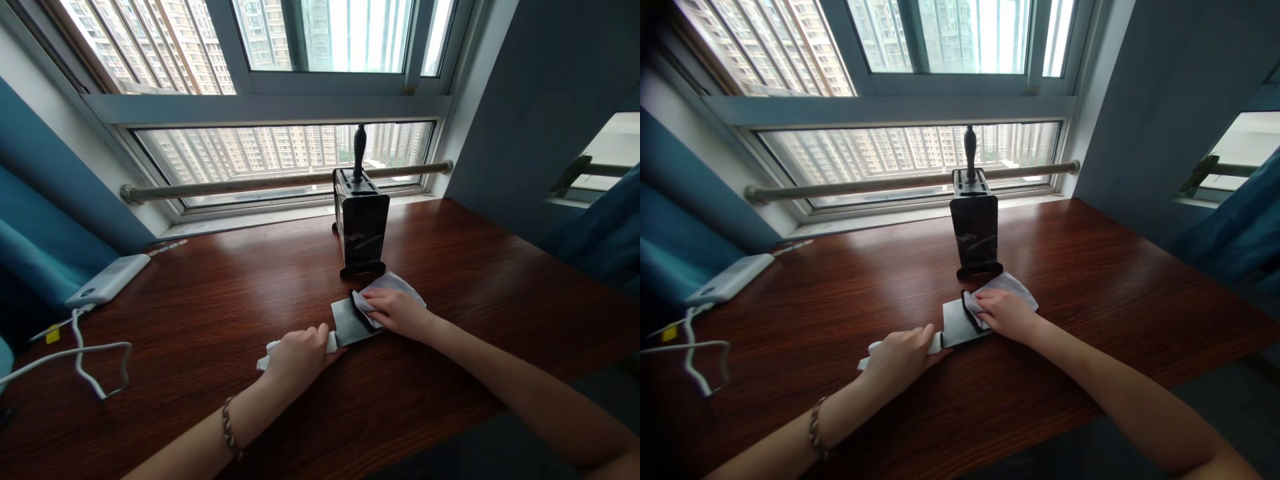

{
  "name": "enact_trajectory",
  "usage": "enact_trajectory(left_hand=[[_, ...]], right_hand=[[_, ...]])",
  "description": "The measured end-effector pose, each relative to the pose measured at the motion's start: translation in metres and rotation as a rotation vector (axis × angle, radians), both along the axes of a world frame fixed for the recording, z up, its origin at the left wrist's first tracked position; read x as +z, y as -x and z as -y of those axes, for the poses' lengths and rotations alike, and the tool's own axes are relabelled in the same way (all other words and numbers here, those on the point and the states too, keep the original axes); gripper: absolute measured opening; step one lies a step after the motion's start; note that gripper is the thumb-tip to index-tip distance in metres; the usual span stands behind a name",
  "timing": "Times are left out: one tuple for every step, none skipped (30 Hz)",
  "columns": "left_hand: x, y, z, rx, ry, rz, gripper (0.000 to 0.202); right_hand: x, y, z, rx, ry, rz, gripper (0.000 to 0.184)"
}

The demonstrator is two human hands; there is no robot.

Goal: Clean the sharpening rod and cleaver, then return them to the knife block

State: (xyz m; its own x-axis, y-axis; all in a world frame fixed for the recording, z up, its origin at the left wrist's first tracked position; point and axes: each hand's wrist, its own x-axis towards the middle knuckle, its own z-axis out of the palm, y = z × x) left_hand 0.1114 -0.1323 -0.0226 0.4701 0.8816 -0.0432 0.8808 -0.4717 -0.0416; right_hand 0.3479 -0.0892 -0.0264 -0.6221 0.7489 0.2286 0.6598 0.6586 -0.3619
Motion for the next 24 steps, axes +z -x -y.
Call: enact_trajectory(left_hand=[[0.0, 0.0, 0.0, 0.004, 0.006, 0.004, 0.037], [0.0, 0.0, 0.0, 0.009, 0.01, 0.005, 0.038], [0.001, 0.0, 0.0, 0.014, 0.012, 0.004, 0.038], [0.001, 0.0, 0.0, 0.015, 0.012, 0.003, 0.039], [0.001, 0.0, 0.0, 0.015, 0.012, 0.002, 0.039], [0.001, 0.0, 0.0, 0.016, 0.013, 0.002, 0.039], [0.001, 0.0, 0.0, 0.018, 0.016, 0.004, 0.039], [0.001, 0.0, 0.001, 0.02, 0.021, 0.005, 0.039], [0.001, 0.0, 0.001, 0.023, 0.025, 0.008, 0.039], [0.001, 0.0, 0.001, 0.026, 0.029, 0.01, 0.039], [0.002, 0.0, 0.001, 0.028, 0.031, 0.012, 0.04], [0.002, 0.0, 0.001, 0.028, 0.032, 0.014, 0.04], [0.002, 0.0, 0.001, 0.028, 0.031, 0.013, 0.04], [0.002, 0.0, 0.001, 0.027, 0.028, 0.012, 0.04], [0.003, 0.0, 0.001, 0.026, 0.025, 0.01, 0.039], [0.003, 0.0, 0.001, 0.023, 0.022, 0.007, 0.039], [0.003, 0.0, 0.001, 0.019, 0.019, 0.005, 0.039], [0.004, 0.0, 0.001, 0.015, 0.015, 0.004, 0.039], [0.004, 0.0, 0.001, 0.011, 0.012, 0.004, 0.039], [0.004, 0.0, 0.002, 0.008, 0.011, 0.005, 0.039], [0.004, 0.0, 0.002, 0.007, 0.011, 0.007, 0.039], [0.003, 0.0, 0.002, 0.008, 0.013, 0.008, 0.039], [0.003, 0.0, 0.002, 0.01, 0.015, 0.009, 0.039], [0.003, 0.0, 0.001, 0.012, 0.016, 0.008, 0.039]], right_hand=[[0.001, -0.002, -0.001, -0.068, -0.008, 0.043, 0.016], [0.003, -0.005, -0.002, -0.147, -0.013, 0.095, 0.013], [0.004, -0.008, -0.003, -0.232, -0.015, 0.153, 0.011], [0.006, -0.011, -0.004, -0.315, -0.015, 0.211, 0.013], [0.007, -0.014, -0.006, -0.392, -0.016, 0.264, 0.015], [0.008, -0.017, -0.007, -0.459, -0.014, 0.31, 0.017], [0.009, -0.02, -0.008, -0.518, -0.012, 0.349, 0.019], [0.01, -0.022, -0.008, -0.568, -0.011, 0.378, 0.021], [0.01, -0.024, -0.009, -0.611, -0.009, 0.402, 0.022], [0.01, -0.026, -0.01, -0.648, -0.007, 0.423, 0.022], [0.01, -0.027, -0.01, -0.677, -0.005, 0.441, 0.022], [0.01, -0.027, -0.01, -0.7, -0.004, 0.455, 0.021], [0.01, -0.028, -0.01, -0.716, -0.006, 0.465, 0.021], [0.01, -0.028, -0.01, -0.726, -0.01, 0.469, 0.02], [0.01, -0.027, -0.01, -0.73, -0.02, 0.465, 0.019], [0.01, -0.027, -0.01, -0.726, -0.035, 0.453, 0.018], [0.01, -0.026, -0.011, -0.717, -0.048, 0.437, 0.017], [0.01, -0.025, -0.011, -0.7, -0.057, 0.417, 0.016], [0.009, -0.024, -0.012, -0.672, -0.062, 0.394, 0.016], [0.008, -0.022, -0.012, -0.635, -0.065, 0.368, 0.016], [0.007, -0.02, -0.012, -0.589, -0.067, 0.339, 0.015], [0.006, -0.018, -0.011, -0.536, -0.069, 0.307, 0.015], [0.005, -0.016, -0.01, -0.471, -0.068, 0.267, 0.014], [0.004, -0.014, -0.008, -0.394, -0.06, 0.219, 0.014]])
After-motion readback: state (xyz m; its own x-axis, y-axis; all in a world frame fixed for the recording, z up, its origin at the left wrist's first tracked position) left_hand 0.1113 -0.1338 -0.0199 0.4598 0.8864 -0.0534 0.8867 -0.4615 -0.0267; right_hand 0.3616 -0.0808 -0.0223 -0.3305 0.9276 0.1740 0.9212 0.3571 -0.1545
